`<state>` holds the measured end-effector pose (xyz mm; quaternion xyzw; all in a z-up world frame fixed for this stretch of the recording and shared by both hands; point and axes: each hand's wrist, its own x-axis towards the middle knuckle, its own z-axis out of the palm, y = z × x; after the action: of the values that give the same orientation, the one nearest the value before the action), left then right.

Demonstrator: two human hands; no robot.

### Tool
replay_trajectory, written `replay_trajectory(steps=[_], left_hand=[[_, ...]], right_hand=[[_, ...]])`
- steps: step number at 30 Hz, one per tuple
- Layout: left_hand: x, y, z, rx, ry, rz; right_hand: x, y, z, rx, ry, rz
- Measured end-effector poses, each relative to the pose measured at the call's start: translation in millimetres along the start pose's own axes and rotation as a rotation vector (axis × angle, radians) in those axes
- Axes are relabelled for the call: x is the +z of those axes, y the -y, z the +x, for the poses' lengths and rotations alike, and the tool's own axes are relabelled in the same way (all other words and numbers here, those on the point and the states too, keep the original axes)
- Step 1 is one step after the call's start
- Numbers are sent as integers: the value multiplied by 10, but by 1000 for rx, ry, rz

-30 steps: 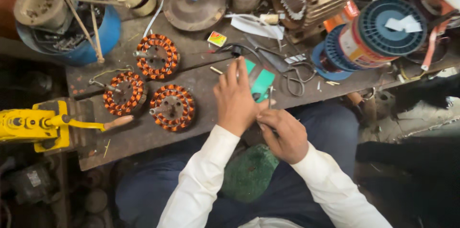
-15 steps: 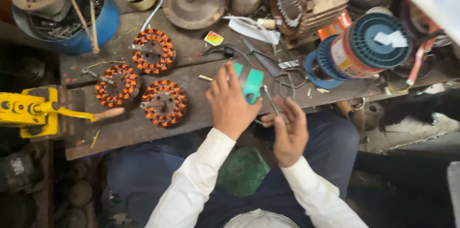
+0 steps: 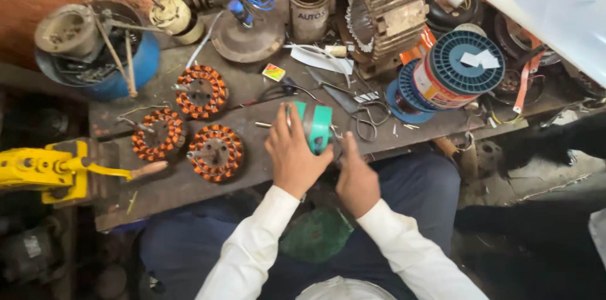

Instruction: The person secures a green motor housing with a strap, then inserts a rotor into the housing. They use a screwdriver to tighten screws on the motor housing, completing the assembly of the motor unit.

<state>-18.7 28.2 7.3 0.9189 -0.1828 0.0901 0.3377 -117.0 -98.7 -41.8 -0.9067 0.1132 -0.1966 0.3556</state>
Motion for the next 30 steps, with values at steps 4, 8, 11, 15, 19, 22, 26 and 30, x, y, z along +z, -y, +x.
replay_trajectory(steps=[4,8,11,15,19,22,26,30], left_hand=[[-61,141,-41,78,23,-78],[-116,183,10,75,97,-100],[-130,181,52,72,106,-84],[-101,133,74,40,88,-85],[-64,116,89,18,77,-80],[-50,106,90,30,53,-65],[-119,71,82,45,58,-61],[-152,-32,33,295,-68,128]], right_hand=[[-28,-355,320,-126,71,-140],[-313,-260,924,-392,26,-152],[-667,163,1162,-552,70,-368],[-688,675,839,-554,60,-815],[-373,572,225,-252,71,-854],[-30,123,116,38,128,-507],[-41,-293,410,64,34,-502],[-233,-693,545,136,30,-561]])
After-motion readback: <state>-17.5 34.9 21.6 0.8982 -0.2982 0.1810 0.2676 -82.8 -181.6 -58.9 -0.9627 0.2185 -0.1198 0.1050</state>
